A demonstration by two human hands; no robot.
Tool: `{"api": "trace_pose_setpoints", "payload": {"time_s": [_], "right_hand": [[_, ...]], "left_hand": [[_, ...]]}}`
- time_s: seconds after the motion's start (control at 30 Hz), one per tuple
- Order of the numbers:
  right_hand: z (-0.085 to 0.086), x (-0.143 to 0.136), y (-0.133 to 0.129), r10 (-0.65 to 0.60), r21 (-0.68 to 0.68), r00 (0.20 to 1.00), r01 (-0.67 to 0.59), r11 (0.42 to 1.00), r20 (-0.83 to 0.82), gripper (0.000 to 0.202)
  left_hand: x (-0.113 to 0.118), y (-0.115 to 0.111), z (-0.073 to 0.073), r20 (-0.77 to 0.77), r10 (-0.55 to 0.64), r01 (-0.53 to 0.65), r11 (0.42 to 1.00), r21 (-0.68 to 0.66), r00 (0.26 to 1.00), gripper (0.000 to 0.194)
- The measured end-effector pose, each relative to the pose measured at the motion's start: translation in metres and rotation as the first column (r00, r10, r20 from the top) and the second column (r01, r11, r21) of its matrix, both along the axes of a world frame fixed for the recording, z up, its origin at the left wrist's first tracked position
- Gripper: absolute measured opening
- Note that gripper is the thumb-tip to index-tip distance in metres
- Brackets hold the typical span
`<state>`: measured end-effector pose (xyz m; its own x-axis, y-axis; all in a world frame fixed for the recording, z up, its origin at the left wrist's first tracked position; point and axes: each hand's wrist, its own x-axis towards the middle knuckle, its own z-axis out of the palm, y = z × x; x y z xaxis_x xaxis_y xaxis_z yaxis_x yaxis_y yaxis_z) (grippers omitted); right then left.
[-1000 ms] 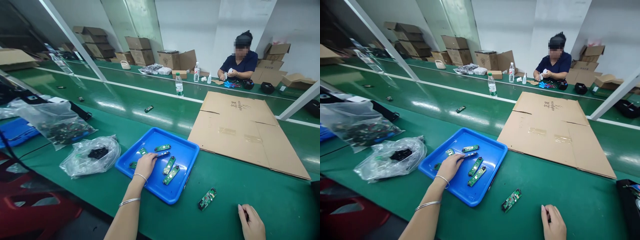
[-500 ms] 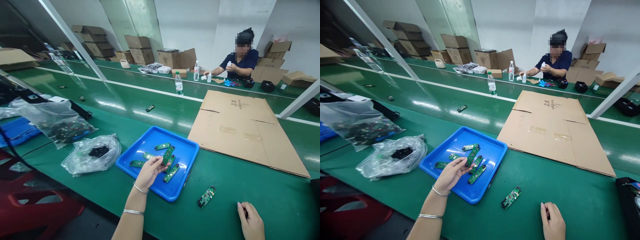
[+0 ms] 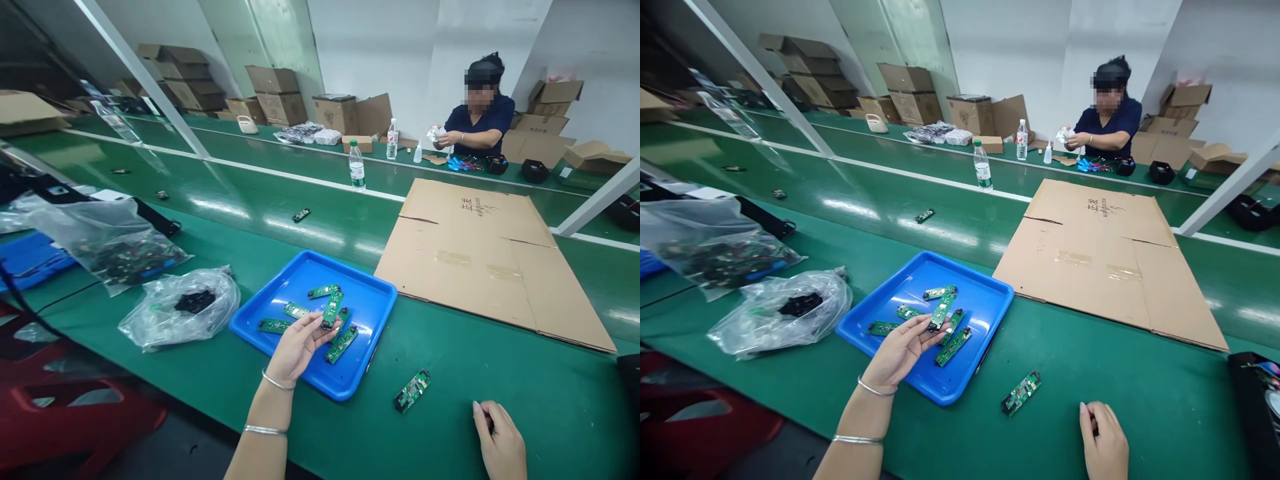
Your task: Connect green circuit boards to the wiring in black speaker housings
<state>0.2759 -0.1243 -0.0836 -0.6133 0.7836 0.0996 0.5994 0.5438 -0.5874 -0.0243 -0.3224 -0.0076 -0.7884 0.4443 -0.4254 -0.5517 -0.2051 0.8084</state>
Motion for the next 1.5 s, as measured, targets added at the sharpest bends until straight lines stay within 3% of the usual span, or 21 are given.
{"api": "trace_pose_setpoints", "payload": {"time_s": [0.1,0.17,0.3,0.4,0.47,1.13,1.5], "right_hand": [[0.008,-0.007,-0.003,-0.062,-0.062,0.997,0.058,0.996,-0.052,0.049],[0.024,-0.017,-0.01,-0.031,-0.102,0.988,0.016,0.995,-0.149,0.038],[0.075,-0.046,-0.033,0.326,0.02,0.885,-0.339,0.941,-0.334,0.019],[0.105,-0.064,-0.044,0.442,0.144,0.812,-0.42,0.896,-0.38,0.014],[0.114,-0.069,-0.048,0.457,0.187,0.811,-0.417,0.89,-0.367,0.013],[0.121,-0.065,-0.045,0.502,0.284,0.824,-0.431,0.856,-0.262,0.016],[0.124,-0.063,-0.037,0.632,0.479,0.77,-0.523,0.705,-0.088,0.021]], "left_hand": [[0.015,0.005,0.009,-0.001,-0.062,0.062,0.998,0.017,0.998,0.012],[0.031,0.013,0.016,0.015,-0.155,0.154,0.987,0.047,0.988,0.022],[0.068,0.033,0.027,0.077,-0.394,0.381,0.914,0.142,0.916,0.034],[0.091,0.044,0.032,0.095,-0.511,0.492,0.854,0.169,0.854,0.032],[0.1,0.048,0.033,0.086,-0.537,0.52,0.838,0.163,0.839,0.031],[0.114,0.053,0.033,0.094,-0.582,0.568,0.811,0.138,0.808,0.029],[0.113,0.053,0.03,0.157,-0.654,0.622,0.754,0.208,0.74,0.03]]}}
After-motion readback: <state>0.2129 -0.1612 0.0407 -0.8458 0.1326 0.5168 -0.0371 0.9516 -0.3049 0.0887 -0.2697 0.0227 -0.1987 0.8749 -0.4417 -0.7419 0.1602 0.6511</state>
